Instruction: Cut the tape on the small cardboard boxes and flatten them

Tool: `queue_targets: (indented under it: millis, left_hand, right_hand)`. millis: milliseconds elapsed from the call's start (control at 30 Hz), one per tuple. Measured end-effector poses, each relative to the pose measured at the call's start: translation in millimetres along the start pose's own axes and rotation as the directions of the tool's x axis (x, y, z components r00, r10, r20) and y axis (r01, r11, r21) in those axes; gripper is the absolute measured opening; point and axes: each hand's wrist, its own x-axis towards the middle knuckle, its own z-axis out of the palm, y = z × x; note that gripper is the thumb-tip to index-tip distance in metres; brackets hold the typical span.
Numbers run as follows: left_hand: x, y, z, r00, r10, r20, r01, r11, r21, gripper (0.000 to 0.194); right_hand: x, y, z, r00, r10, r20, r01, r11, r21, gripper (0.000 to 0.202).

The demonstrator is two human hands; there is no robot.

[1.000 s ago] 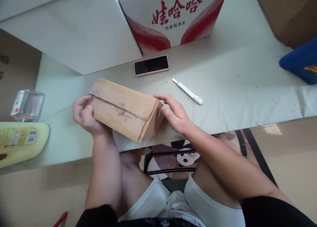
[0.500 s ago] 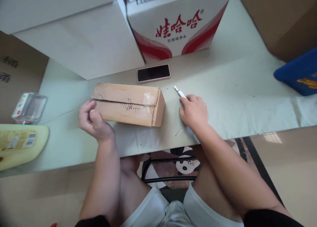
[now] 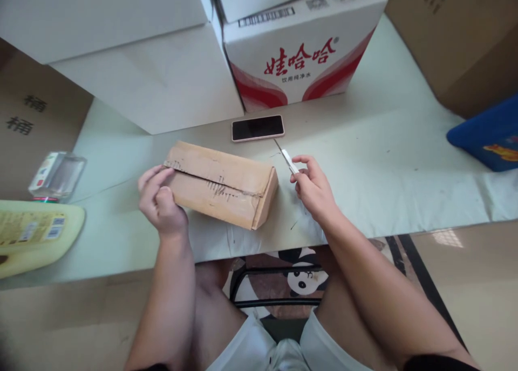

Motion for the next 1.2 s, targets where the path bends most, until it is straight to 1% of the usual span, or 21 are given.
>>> queue_targets:
  millis: [67,100,167,233,300,333,400,433,500,567,633,667,700,800,900,967,1067,1200]
  left_hand:
    - [-0.6,0.4,0.4,1.0,-0.004,-0.003,0.004,1.0,0.002,0.036]
    - [-0.9,1.2,0.9,1.0,-0.01,-0.008,0.01,1.0,0.008,0.036]
    - [-1.5,3.7,2.5,0.999,-0.033,-0.024,0.033,0.999,0.031,0.036]
    - [-2.0,7.3,4.6,0.997,-0.062,-0.052,0.066,0.996,0.061,0.036]
    - [-2.5,10.9,6.8,0.993,-0.092,-0.075,0.099,0.991,0.094,0.036]
    - [-2.7,12.4,7.6,0.991,-0.102,-0.081,0.111,0.988,0.105,0.036]
    - [-3.2,14.2,8.8,0.99,-0.113,-0.083,0.122,0.986,0.11,0.035]
    - [-3.4,14.7,9.1,0.99,-0.113,-0.084,0.122,0.987,0.109,0.035]
    - [-3.7,14.8,9.6,0.99,-0.11,-0.089,0.119,0.988,0.104,0.035]
    - [-3.8,14.4,10.0,0.99,-0.108,-0.091,0.117,0.988,0.098,0.035]
    - [-3.8,13.7,10.3,0.99,-0.106,-0.09,0.114,0.99,0.086,0.034]
    - [-3.7,13.4,10.5,0.99,-0.105,-0.09,0.112,0.991,0.079,0.034]
    - [-3.7,13.0,10.6,0.99,-0.104,-0.093,0.111,0.991,0.074,0.034]
    - [-3.6,12.2,10.5,0.99,-0.099,-0.101,0.106,0.992,0.071,0.034]
    - [-3.9,11.7,10.4,0.99,-0.092,-0.104,0.1,0.992,0.072,0.034]
    - [-4.2,11.8,10.4,0.991,-0.089,-0.104,0.097,0.993,0.071,0.034]
    - [-4.2,12.3,10.3,0.99,-0.096,-0.104,0.103,0.992,0.066,0.034]
    - [-3.4,14.2,9.8,0.988,-0.112,-0.103,0.121,0.99,0.077,0.034]
  right_hand:
    - [-0.3,-1.4,1.5,1.0,-0.004,-0.018,0.007,0.988,0.152,0.024]
    - [-1.0,-2.2,1.3,0.999,-0.037,-0.037,0.043,0.977,0.207,0.02]
    - [-3.9,-4.2,-1.0,0.987,-0.148,-0.063,0.16,0.944,0.29,0.018]
    - [-8.2,-7.0,-4.8,0.956,-0.281,-0.081,0.292,0.895,0.338,0.025]
    - [-13.0,-10.9,-7.8,0.913,-0.386,-0.133,0.408,0.853,0.324,0.029]
    - [-15.2,-13.1,-8.4,0.892,-0.418,-0.171,0.451,0.844,0.291,0.029]
    - [-19.6,-17.7,-7.5,0.855,-0.456,-0.246,0.506,0.836,0.21,0.029]
    - [-22.1,-19.7,-6.2,0.839,-0.478,-0.262,0.529,0.83,0.18,0.029]
    - [-28.4,-22.9,-2.7,0.803,-0.54,-0.254,0.582,0.801,0.138,0.025]
    - [-37.6,-24.4,1.0,0.753,-0.622,-0.216,0.652,0.75,0.111,0.022]
    - [-48.9,-24.6,4.0,0.71,-0.688,-0.15,0.703,0.705,0.089,0.023]
    - [-54.6,-24.6,5.0,0.699,-0.707,-0.104,0.715,0.695,0.079,0.023]
    - [-59.6,-24.8,5.7,0.696,-0.716,-0.053,0.718,0.693,0.071,0.022]
    - [-68.3,-28.0,5.7,0.715,-0.694,0.09,0.695,0.719,0.022,0.016]
    - [-67.6,-34.8,4.3,0.72,-0.675,0.161,0.69,0.72,-0.074,0.013]
    - [-65.6,-38.8,3.6,0.722,-0.675,0.155,0.692,0.712,-0.124,0.015]
    - [-64.6,-41.2,3.8,0.725,-0.681,0.107,0.688,0.706,-0.17,0.015]
    - [-64.7,-40.8,6.9,0.723,-0.682,0.109,0.685,0.688,-0.239,0.012]
